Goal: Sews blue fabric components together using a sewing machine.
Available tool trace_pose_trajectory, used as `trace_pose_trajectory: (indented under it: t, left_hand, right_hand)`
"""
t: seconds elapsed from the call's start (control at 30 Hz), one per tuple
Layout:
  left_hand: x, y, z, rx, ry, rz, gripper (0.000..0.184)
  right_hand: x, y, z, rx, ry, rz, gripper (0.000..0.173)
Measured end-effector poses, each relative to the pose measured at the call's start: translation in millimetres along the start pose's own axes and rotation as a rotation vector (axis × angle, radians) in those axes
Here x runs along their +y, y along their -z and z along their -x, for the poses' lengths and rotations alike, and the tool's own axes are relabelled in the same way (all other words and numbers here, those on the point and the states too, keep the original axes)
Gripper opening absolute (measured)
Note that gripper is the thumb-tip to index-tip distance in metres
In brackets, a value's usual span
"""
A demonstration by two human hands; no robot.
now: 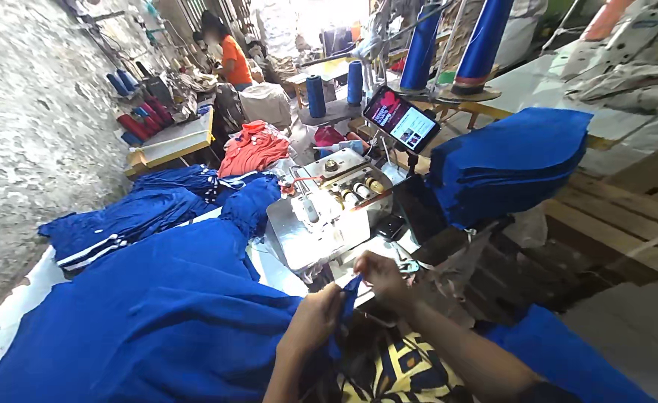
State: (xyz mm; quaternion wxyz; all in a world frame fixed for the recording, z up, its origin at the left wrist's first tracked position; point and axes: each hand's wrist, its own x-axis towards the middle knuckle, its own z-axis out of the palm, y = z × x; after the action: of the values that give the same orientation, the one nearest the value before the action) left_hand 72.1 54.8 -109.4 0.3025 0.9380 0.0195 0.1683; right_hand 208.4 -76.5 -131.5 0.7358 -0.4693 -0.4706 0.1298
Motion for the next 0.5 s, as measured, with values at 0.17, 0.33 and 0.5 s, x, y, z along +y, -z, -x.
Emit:
trace_pose_trajectory:
  t: [0.17,0.33,0.5]
  left_hand:
    - [-8,19,14,0.05,-0.057,-0.045,0.018]
    - [-3,5,3,-0.004,-0.013,-0.014,0.02]
    - [-18,30,20,-0.024,-0.041,-0.014,0.021]
  right_hand:
    - [0,16,4,-0.127,0.063,0.155,0.019]
    - [-28,1,16,-0.145,0.102,0.119,0.017]
    - [-16,119,-5,0.492,-0.11,0.357,0.012]
